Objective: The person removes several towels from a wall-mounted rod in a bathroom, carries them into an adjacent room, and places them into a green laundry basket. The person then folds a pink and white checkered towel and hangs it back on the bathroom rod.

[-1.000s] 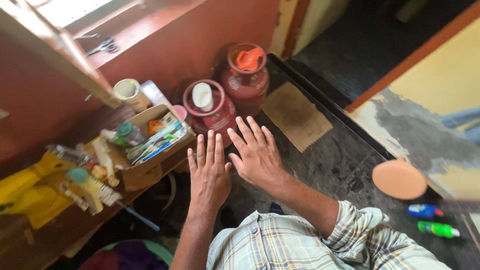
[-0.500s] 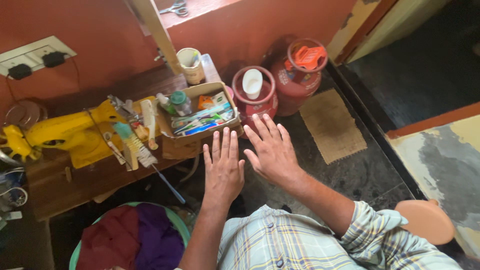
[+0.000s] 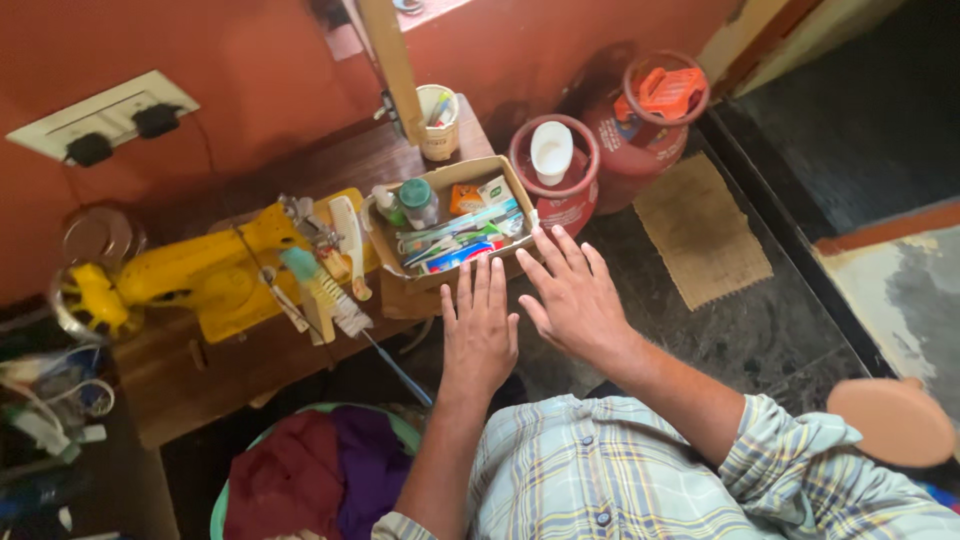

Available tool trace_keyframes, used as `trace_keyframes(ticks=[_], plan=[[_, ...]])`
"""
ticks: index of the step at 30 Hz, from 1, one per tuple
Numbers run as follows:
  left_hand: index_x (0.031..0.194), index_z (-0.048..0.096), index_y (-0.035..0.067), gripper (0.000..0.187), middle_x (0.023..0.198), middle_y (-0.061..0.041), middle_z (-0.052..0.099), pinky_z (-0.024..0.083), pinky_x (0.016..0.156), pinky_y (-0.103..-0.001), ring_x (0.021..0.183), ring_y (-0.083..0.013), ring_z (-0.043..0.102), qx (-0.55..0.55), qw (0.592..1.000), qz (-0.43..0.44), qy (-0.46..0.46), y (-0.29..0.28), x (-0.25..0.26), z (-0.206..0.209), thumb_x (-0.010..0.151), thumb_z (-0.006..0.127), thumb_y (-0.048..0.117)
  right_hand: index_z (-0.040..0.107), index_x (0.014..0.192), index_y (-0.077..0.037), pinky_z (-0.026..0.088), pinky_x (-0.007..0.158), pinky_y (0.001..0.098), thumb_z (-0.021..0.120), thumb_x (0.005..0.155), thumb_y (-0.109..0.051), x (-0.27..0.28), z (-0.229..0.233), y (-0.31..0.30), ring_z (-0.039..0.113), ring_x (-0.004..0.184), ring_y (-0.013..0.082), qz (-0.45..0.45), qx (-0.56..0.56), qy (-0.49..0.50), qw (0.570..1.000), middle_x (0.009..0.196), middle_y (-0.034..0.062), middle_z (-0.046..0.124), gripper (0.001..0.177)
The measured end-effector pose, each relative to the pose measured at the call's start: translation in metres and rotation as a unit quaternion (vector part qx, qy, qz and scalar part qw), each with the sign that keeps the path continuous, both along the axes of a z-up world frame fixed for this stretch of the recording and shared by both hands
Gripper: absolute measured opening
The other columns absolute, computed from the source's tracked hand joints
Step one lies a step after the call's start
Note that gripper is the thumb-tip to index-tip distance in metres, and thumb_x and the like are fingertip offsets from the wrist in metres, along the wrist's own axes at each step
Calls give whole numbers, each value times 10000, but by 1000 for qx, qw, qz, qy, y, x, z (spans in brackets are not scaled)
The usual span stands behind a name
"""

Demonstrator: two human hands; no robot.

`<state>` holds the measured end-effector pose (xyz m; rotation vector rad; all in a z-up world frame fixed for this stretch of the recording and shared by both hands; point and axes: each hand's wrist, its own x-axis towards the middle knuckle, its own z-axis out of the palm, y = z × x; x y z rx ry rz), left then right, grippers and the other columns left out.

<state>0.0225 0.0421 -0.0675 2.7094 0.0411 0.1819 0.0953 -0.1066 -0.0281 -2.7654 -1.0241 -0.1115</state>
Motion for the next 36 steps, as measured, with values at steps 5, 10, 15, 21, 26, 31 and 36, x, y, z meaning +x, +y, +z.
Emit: trace_keyframes(ticks=[5,10,15,21,26,31,36], plan=[[1565,301,20,800,1631,-190,310,214,1208,-615,1523,-378,280,-19,999,-45,-15,-11,23,9,894,678,240,561,1430,-113,304,1152,546,661,891,-415,14,3,-14,361,1461,344,-57,-29,-3,998,1560,167,434,626],[1566,294,17,816,1644,-186,293,196,1194,-603,1522,-376,255,-23,994,-106,-4,-32,56,28,880,678,237,558,1438,-119,307,1144,548,670,884,-404,26,12,-43,356,1461,356,-116,-10,-18,993,1571,163,424,633],[1573,269,2,810,1646,-205,270,173,1205,-601,1542,-382,206,-3,982,-188,-31,-66,93,42,905,654,248,545,1448,-107,299,1151,564,686,894,-393,37,24,-92,328,1474,371,-203,10,-15,979,1587,174,401,639],[1581,263,18,809,1658,-184,261,166,1212,-588,1547,-354,202,2,964,-262,-40,-133,132,53,903,642,241,538,1456,-103,283,1162,565,696,897,-361,47,40,-161,310,1486,371,-285,41,-23,957,1594,179,390,636],[1586,246,20,823,1658,-181,257,166,1211,-581,1546,-363,197,10,950,-309,-52,-201,164,61,904,645,252,529,1457,-85,284,1165,555,714,891,-341,57,50,-227,311,1487,373,-319,69,-37,944,1591,191,386,649],[1588,236,29,840,1658,-172,258,164,1212,-580,1541,-357,202,30,933,-355,-58,-273,185,67,896,649,266,528,1461,-89,299,1163,547,719,886,-335,59,53,-296,319,1491,366,-361,81,-52,927,1596,185,388,654],[1588,245,33,832,1654,-169,259,158,1208,-582,1539,-356,204,18,918,-389,-74,-348,207,70,899,648,268,513,1472,-87,296,1157,559,714,900,-330,63,57,-368,314,1486,366,-396,65,-63,914,1601,182,380,653]])
